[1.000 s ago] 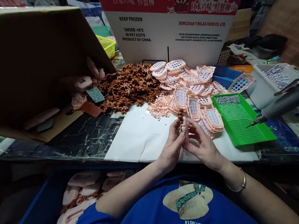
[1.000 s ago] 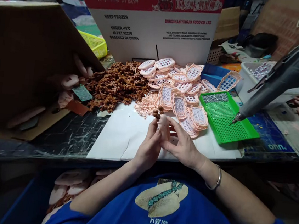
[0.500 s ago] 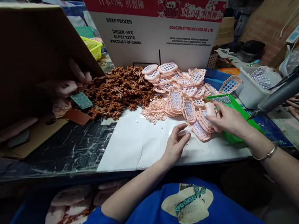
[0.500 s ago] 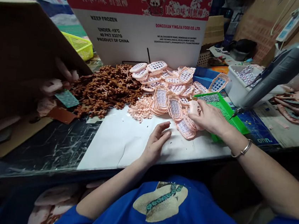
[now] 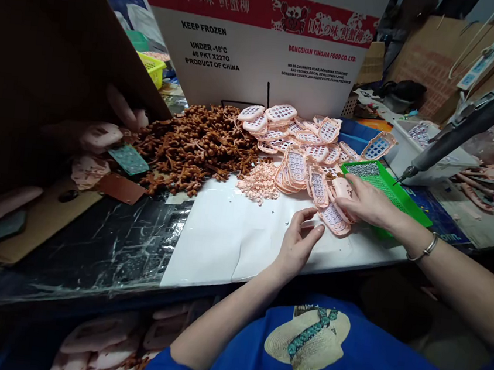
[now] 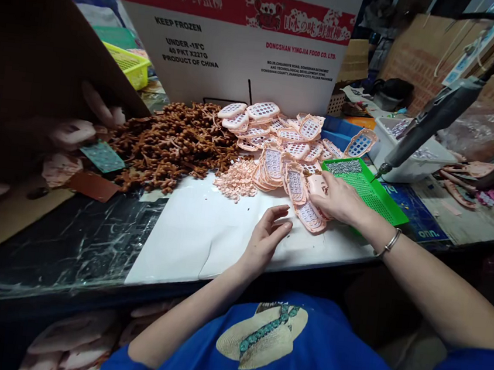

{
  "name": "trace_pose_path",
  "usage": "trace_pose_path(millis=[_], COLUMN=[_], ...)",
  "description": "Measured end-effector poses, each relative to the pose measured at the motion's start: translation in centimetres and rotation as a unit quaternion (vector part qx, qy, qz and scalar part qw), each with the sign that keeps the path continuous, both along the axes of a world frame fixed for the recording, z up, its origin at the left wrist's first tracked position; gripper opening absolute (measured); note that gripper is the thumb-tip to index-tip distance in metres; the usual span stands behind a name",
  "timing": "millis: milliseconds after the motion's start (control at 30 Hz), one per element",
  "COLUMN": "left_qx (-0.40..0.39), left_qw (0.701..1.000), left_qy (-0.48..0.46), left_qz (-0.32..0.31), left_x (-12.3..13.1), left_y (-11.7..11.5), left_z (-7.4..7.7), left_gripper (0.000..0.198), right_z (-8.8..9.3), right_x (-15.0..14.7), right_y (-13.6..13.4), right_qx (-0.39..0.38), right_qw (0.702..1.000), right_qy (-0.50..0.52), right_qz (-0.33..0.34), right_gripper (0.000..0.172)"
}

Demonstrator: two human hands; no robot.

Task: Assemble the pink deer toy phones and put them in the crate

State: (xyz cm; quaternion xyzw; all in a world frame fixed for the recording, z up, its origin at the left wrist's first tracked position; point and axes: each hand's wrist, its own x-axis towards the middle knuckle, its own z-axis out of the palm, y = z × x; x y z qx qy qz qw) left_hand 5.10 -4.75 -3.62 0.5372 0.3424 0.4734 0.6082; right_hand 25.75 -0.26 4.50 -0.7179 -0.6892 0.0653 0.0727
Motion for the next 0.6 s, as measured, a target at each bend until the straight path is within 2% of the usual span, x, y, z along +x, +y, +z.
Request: trace_pose_path(millis=[233,433,600], left_qx=[0.002,0.002,-0.003], left_qw=[1.000,1.000,1.000], left_qy=[0.009,0.025,0.022], left_qz=[-0.007,-0.006,0.005], left_x=[0.1,0.0,0.1], left_y=[0.0,0.2,0.0], left_z=[0.0,0.0,-0.2], left_gripper=[0.042,0.042,0.041], right_z=[0.7,1.6,1.5], right_x=[-0.7,1.2,1.7], right_y=[-1.7,-0.1,0.9], right_qx=[-0.003,0.030,0.022], right_qw=[0.998,0.998,0.999], right_qy=[0.057,0.061,0.045], right_qz=[0.030,-0.010,0.005], right_gripper=[0.075,0.072,0.069])
